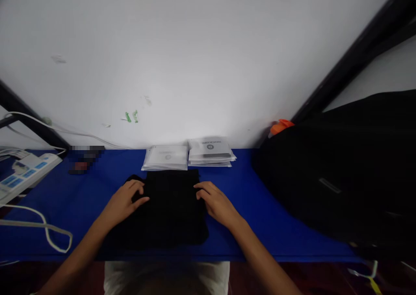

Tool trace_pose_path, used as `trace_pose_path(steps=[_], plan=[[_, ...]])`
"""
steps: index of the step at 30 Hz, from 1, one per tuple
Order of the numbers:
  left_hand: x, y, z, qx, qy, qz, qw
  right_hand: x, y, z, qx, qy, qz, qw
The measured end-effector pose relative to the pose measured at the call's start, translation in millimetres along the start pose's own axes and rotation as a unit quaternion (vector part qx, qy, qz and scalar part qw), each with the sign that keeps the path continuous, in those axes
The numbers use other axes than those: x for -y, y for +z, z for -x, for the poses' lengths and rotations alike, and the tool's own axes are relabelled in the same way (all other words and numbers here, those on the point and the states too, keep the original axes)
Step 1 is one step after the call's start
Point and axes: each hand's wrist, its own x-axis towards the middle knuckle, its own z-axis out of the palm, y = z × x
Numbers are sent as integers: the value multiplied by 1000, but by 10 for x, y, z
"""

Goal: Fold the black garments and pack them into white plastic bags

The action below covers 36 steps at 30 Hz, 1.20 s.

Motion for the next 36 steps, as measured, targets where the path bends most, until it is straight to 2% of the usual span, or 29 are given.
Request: trace_pose_path(steps=[4,6,8,10,12,13,15,17,19,21,26,28,29,32,33,34,36], plan=[[277,-262,145,-21,-124,-29,992,-117,-17,64,0,24,-5,1000],[328,-353,175,-39,-171,-60,983,-161,-10,82,10,27,-8,1000],[299,-377,165,-92,-185,-104,973,-176,-9,77,20,25,-8,999],[210,-338,132,-167,-146,-138,965,-159,-24,53,24,23,-11,999],[98,-261,93,-193,-52,-122,972,-117,-56,18,24,25,-15,999],[48,-216,74,-169,8,-94,981,-92,-74,1,28,28,-16,999],[-24,-130,35,-75,112,-26,991,-43,-110,-28,46,40,-14,998],[-50,-65,-5,9,152,12,988,-8,-135,-46,77,55,-14,995],[-41,-36,-43,42,142,24,989,8,-145,-57,100,67,-17,993],[-21,-46,-79,51,119,44,991,9,-143,-74,104,79,-19,991],[13,-170,-202,48,75,90,992,-51,-138,-229,61,80,-45,994],[-2,-207,-282,9,43,52,998,-105,-128,-344,34,81,-57,994],[-21,-216,-324,-31,25,16,999,-133,-116,-407,12,89,-52,995],[-104,-191,-409,-176,3,-90,980,-182,-51,-566,-101,133,36,985],[-128,-168,-409,-203,14,-103,974,-178,-22,-596,-136,142,77,977],[-142,-139,-393,-208,31,-104,972,-161,8,-608,-156,141,110,971],[-122,-70,-314,-165,66,-83,981,-101,66,-580,-135,112,132,976]])
